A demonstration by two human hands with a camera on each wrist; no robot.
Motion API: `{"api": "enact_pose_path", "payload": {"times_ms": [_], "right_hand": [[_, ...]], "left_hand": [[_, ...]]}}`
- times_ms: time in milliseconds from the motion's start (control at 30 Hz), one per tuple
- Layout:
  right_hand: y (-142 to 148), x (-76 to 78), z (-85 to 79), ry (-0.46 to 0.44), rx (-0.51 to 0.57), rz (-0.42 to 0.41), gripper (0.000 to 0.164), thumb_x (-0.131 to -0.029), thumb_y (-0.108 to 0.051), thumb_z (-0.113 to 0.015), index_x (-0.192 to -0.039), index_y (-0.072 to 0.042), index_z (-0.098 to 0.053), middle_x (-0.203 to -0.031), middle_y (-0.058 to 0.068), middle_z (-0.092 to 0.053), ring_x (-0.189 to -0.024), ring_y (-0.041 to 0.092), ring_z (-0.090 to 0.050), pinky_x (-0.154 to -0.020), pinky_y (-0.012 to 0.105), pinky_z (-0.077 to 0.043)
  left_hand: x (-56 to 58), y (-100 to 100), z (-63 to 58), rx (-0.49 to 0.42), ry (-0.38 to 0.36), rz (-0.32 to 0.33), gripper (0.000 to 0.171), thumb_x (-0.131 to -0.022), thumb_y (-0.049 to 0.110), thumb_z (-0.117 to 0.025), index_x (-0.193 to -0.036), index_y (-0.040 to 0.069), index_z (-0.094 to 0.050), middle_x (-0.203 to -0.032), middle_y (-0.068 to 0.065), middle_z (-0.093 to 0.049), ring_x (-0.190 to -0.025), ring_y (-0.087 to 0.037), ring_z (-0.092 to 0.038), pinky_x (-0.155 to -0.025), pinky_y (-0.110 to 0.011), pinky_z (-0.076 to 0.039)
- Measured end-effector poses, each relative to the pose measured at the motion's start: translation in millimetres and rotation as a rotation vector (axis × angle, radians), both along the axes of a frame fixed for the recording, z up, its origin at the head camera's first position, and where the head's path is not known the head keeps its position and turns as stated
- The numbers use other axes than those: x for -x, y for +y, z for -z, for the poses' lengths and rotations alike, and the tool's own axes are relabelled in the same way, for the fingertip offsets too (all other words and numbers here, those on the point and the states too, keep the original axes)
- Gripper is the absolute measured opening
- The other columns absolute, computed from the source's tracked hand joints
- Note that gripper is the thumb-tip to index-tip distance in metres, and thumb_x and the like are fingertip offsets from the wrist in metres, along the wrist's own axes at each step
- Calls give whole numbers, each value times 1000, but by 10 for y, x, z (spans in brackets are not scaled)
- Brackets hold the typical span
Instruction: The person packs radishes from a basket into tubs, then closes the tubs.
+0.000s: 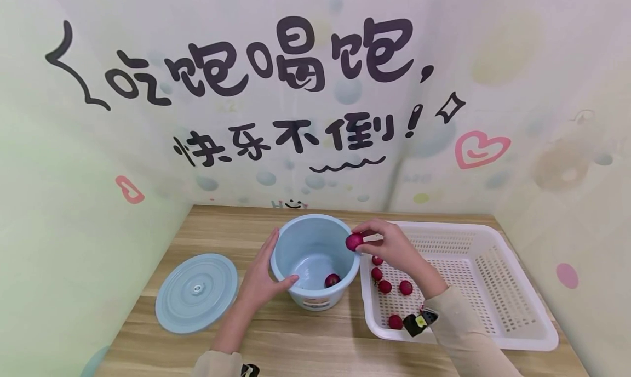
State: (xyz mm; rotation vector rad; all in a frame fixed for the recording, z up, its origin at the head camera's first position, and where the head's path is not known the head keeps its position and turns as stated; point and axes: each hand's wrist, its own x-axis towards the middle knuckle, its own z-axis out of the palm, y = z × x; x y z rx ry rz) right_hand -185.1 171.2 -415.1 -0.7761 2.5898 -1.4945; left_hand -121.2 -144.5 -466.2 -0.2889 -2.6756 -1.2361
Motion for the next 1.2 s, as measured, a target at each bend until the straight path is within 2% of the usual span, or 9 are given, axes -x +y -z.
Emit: {"api": "enact_pose_path", "payload": {"times_ms": [167, 500, 667, 833, 1000, 1200], "right_hand": [[-2, -3, -6, -19, 32, -14, 34, -85, -5, -76, -119, -2, -69, -118, 19, -69, -109, 35, -69, -85, 33, -62], [40, -2, 7, -4, 15, -2, 33, -85, -8, -77, -117, -3, -69, -117, 17, -69, -109, 34, -69, -87, 34, -62], [77, -3, 13, 0, 9, 4, 33, -85, -7, -77, -117, -3, -69, -117, 17, -69, -108, 34, -69, -87, 35, -62], [113, 3, 26, 13, 2, 16, 32, -84, -7, -78, -115, -7, -70, -117, 16, -70, -107, 32, -70, -86, 35, -62], [157, 13, 46, 41, 4, 20, 32, -84, -2, -76, -115, -3, -69, -116, 18, -70, -106, 35, -70, -85, 37, -62], [213, 9, 58, 13, -19, 49, 32, -86, -5, -75, -117, -3, -69, -118, 20, -70, -107, 34, -70, -87, 38, -62]], "left_hand": [[-3, -2, -3, 2, -3, 1, 106, -74, 47, -81, -160, 22, -24, -166, -6, -27, -150, -35, -33, -110, -60, -43], [-2, -12, -2, 1, 6, 9, 106, -75, 46, -81, -160, 23, -23, -166, -7, -27, -150, -35, -33, -111, -60, -42], [3, -8, 0, 10, 8, 4, 106, -74, 47, -81, -160, 21, -24, -165, -8, -28, -150, -35, -32, -111, -60, -42], [9, -13, 18, 2, 18, 8, 106, -73, 46, -82, -160, 20, -24, -165, -9, -28, -150, -35, -33, -112, -60, -40], [22, -16, 39, 0, 47, 15, 106, -72, 44, -82, -158, 14, -28, -165, -8, -30, -149, -34, -34, -114, -60, -39], [24, -16, 46, -4, 48, 16, 106, -72, 44, -82, -158, 15, -28, -165, -7, -29, -150, -33, -33, -114, -59, -38]]}}
